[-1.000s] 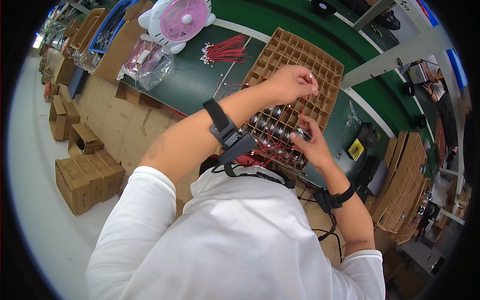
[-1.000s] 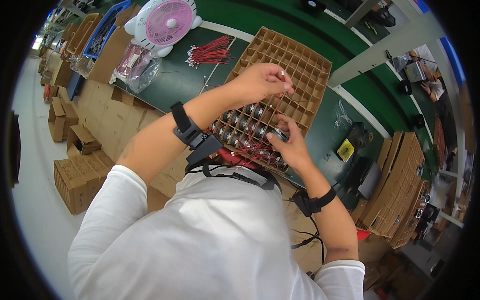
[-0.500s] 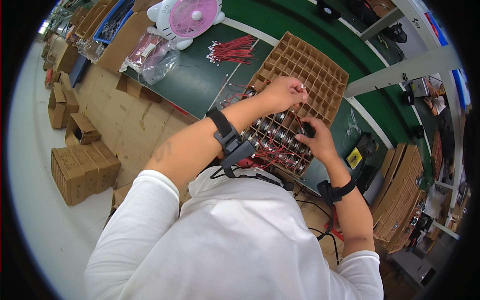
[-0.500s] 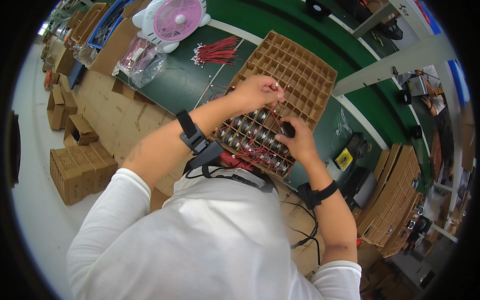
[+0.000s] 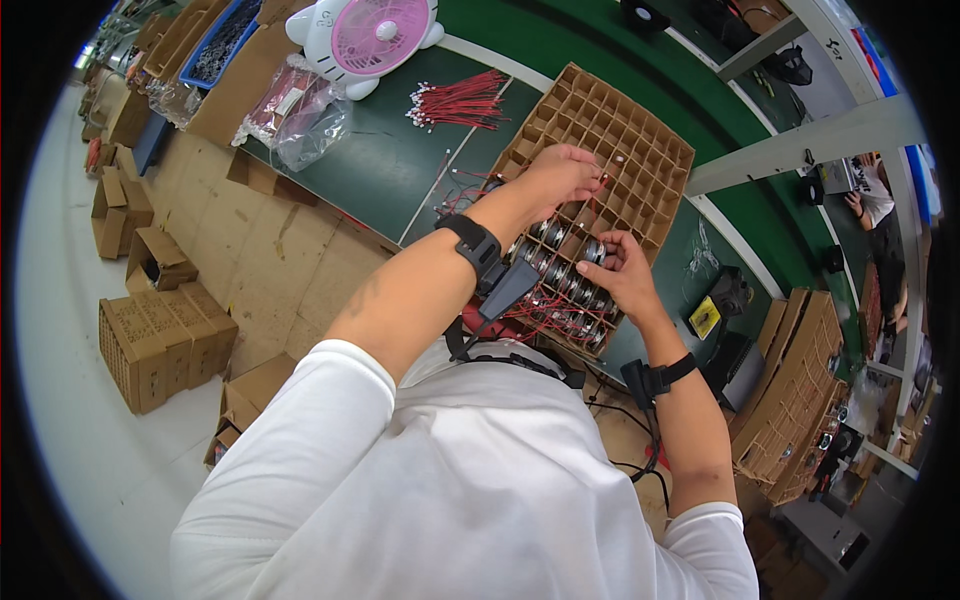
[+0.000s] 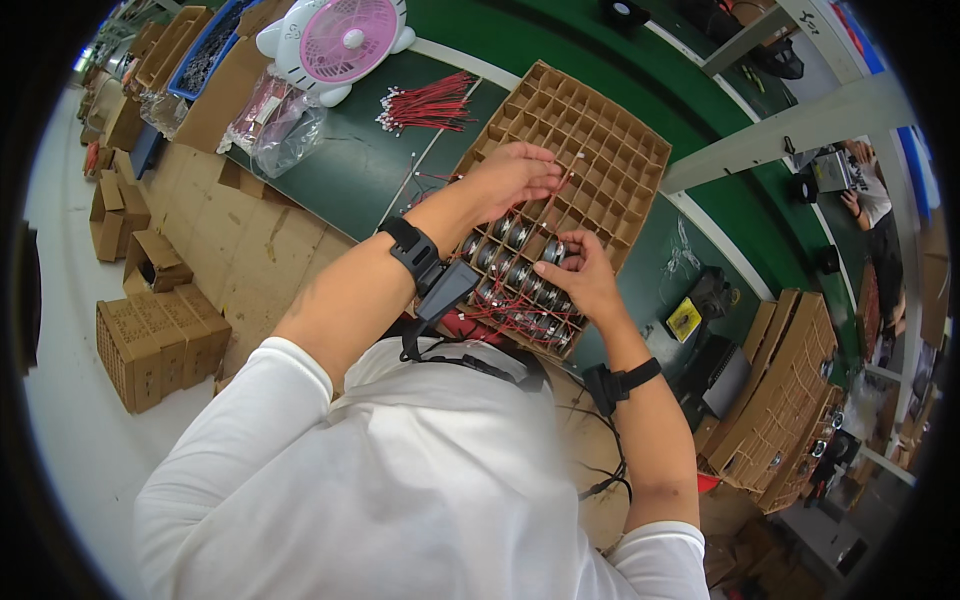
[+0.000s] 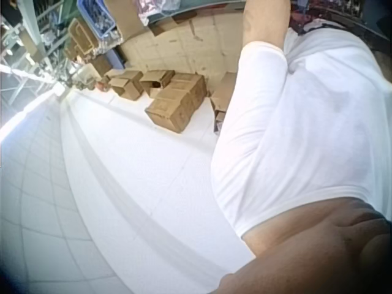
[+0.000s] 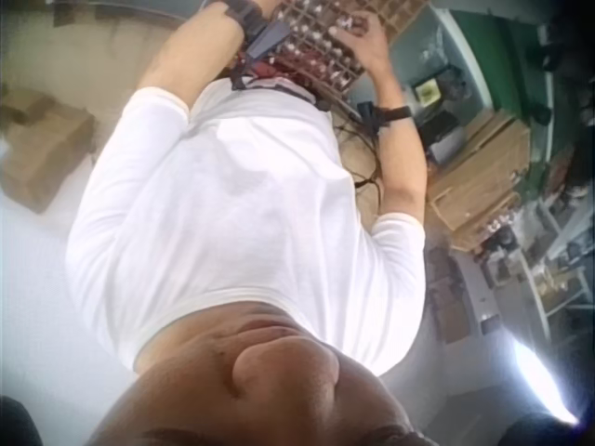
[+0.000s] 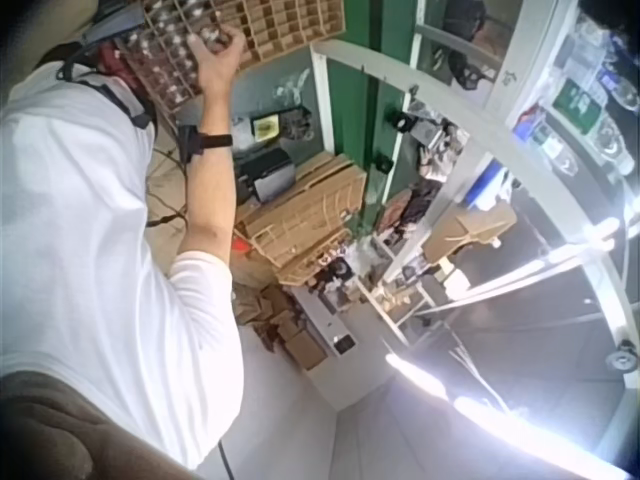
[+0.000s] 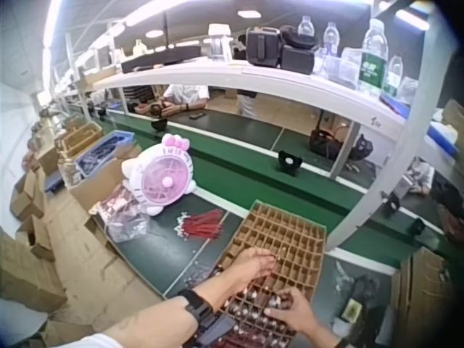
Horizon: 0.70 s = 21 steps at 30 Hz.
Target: The recorder organizes electronic motor components into cardboard grid trays and moves trays onto an assembly line bench.
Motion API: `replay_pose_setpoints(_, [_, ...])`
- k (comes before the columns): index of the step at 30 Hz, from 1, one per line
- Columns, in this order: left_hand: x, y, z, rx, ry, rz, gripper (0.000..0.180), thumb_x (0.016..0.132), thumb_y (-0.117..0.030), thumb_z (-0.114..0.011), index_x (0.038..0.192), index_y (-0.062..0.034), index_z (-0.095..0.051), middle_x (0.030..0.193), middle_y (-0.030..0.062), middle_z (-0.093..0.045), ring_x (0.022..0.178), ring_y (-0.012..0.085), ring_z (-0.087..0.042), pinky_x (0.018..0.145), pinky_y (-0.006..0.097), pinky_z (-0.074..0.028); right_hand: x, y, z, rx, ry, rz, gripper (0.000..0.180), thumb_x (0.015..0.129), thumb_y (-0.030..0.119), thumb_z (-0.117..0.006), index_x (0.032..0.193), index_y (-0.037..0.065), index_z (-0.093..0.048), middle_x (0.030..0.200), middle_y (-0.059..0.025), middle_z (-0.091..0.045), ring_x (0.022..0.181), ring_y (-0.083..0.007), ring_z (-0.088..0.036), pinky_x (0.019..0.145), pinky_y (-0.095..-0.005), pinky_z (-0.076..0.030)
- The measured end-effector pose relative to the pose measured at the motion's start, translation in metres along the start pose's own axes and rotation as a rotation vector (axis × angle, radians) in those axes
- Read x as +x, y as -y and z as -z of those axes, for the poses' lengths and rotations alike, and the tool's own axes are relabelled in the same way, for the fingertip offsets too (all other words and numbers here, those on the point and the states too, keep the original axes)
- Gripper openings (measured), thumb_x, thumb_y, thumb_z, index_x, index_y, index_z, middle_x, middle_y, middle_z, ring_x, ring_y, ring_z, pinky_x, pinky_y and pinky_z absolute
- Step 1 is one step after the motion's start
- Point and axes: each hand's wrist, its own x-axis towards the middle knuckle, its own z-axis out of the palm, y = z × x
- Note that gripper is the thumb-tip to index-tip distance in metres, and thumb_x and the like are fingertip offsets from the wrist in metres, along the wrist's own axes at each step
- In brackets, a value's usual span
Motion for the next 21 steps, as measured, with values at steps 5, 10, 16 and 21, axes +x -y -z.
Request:
replay_pose_setpoints(5, [-0.006,0.036,0.019,0.903,-0.226,-0.49,0.014,0.082,-0.002,-0.058,0.09,-0.0084,-0.068,0.106,0.0111,-0.061,0.094,0.0296,-0.06,0.08,0.034,-0.049,0.005,-0.002,0.002,0.036,-0.016,-0.001,0.054,0.074,-0.001,-0.079,0.118,0.001,-0.047,0.106,-0.0057,-0.053,0.083,-0.0083,-0.055,0.075,-0.0234,-0.051])
replay_pose_setpoints(10, [-0.031,0.056,0.017,1.229,-0.076,-0.708,0.016,0.079,-0.01,-0.067,0.093,-0.016,-0.071,0.098,0.0065,-0.055,0.1,0.0285,-0.052,0.086,0.041,-0.043,0.001,-0.004,0.002,0.065,-0.011,0.03,0.057,0.074,-0.003,-0.078,0.119,0.002,-0.045,0.109,-0.0068,-0.054,0.087,-0.0107,-0.057,0.079,-0.0251,-0.051])
replay_pose_setpoints(16, [-0.032,0.053,0.014,1.353,-0.083,-0.556,0.013,0.077,-0.019,-0.071,0.09,-0.0209,-0.072,0.103,0.0026,-0.052,0.107,0.0247,-0.048,0.088,0.042,-0.036,0.001,-0.001,-0.002,0.141,-0.004,0.071,0.057,0.074,-0.006,-0.076,0.12,0.003,-0.044,0.113,-0.0081,-0.055,0.092,-0.0131,-0.059,0.082,-0.0268,-0.051])
replay_pose_setpoints(21, [-0.041,0.047,0.028,1.158,-0.199,-0.659,0.008,0.076,-0.016,-0.07,0.084,-0.0146,-0.068,0.099,0.006,-0.057,0.1,0.0287,-0.053,0.084,0.041,-0.041,0.005,0.0,-0.006,0.178,0.011,0.07,0.059,0.072,-0.004,-0.077,0.12,0.002,-0.042,0.12,-0.0119,-0.055,0.098,-0.0166,-0.059,0.085,-0.0294,-0.051])
